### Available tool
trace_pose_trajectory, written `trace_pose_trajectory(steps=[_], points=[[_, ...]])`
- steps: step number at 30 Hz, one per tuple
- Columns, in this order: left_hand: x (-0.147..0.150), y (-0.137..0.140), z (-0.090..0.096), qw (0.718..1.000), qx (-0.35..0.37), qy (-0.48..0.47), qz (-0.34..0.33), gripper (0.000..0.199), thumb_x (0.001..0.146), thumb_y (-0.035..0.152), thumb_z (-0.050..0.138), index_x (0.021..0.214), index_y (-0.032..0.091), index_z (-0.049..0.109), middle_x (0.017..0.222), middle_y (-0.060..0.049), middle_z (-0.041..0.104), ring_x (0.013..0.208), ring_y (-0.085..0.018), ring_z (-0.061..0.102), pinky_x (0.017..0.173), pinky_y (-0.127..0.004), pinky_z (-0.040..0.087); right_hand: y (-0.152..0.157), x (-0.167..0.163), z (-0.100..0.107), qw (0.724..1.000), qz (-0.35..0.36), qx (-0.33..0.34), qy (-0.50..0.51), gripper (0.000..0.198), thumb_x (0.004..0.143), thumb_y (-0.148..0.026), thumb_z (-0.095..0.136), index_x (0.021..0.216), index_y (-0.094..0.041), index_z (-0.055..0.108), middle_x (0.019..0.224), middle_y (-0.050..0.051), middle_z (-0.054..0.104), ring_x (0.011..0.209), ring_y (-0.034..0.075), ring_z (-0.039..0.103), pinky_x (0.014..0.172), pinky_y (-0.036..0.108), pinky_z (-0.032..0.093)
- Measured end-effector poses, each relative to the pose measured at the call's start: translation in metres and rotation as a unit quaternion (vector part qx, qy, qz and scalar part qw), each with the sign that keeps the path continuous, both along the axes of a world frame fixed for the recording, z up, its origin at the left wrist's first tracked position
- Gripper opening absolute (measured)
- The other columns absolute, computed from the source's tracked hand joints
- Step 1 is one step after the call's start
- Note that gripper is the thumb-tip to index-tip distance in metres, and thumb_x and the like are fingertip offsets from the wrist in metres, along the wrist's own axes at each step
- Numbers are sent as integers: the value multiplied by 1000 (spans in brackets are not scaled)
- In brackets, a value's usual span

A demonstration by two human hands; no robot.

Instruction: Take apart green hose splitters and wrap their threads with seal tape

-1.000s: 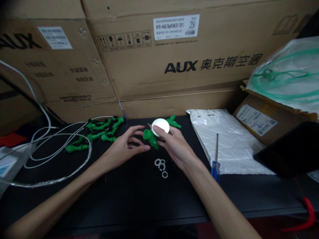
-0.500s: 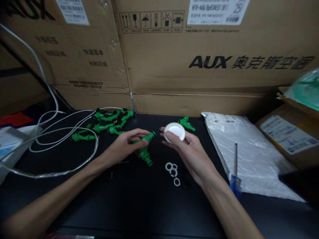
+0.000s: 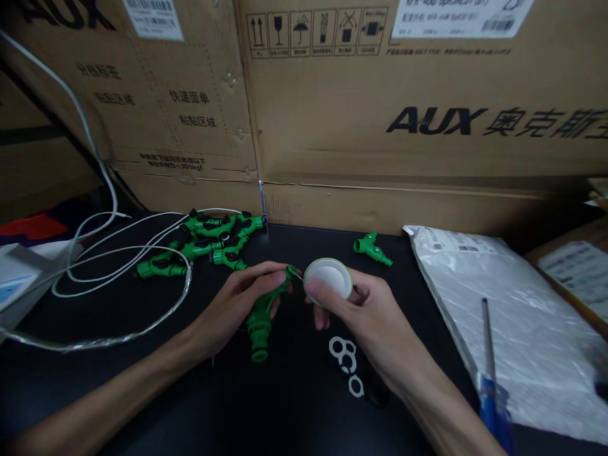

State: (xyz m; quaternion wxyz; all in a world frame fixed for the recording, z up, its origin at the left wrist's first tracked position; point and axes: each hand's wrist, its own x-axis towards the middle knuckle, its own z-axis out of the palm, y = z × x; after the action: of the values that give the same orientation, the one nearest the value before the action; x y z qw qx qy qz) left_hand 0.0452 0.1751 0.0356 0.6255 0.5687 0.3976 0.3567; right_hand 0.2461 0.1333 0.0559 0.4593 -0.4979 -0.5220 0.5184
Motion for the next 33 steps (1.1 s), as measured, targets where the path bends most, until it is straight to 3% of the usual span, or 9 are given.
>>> trace_pose_trajectory(steps=[7, 18, 33], points=[[4, -8, -2, 999, -30, -36, -5, 34, 94, 50, 68, 107, 20, 75, 77, 2, 66, 63, -9, 55, 56, -20, 40, -5, -2, -6, 999, -13, 33, -27, 31, 85, -40, 82, 66, -21, 68, 59, -1, 62, 58, 12, 56, 57, 26, 42], [6, -14, 2, 997, -56, -54, -14, 35, 92, 52, 70, 107, 21, 76, 62, 3, 63, 53, -10, 54, 45, -20, 37, -8, -7, 2, 997, -40, 44, -46, 26, 74, -38, 89, 62, -23, 72, 55, -1, 64, 49, 13, 58, 47, 23, 46], [5, -17, -1, 994, -66, -82, -3, 34, 90, 49, 74, 108, 20, 75, 66, 4, 65, 53, -9, 56, 46, -18, 40, -9, -5, 4, 995, -35, 61, -65, 18, 76, -32, 88, 67, -25, 75, 53, -3, 65, 48, 10, 57, 47, 18, 43]])
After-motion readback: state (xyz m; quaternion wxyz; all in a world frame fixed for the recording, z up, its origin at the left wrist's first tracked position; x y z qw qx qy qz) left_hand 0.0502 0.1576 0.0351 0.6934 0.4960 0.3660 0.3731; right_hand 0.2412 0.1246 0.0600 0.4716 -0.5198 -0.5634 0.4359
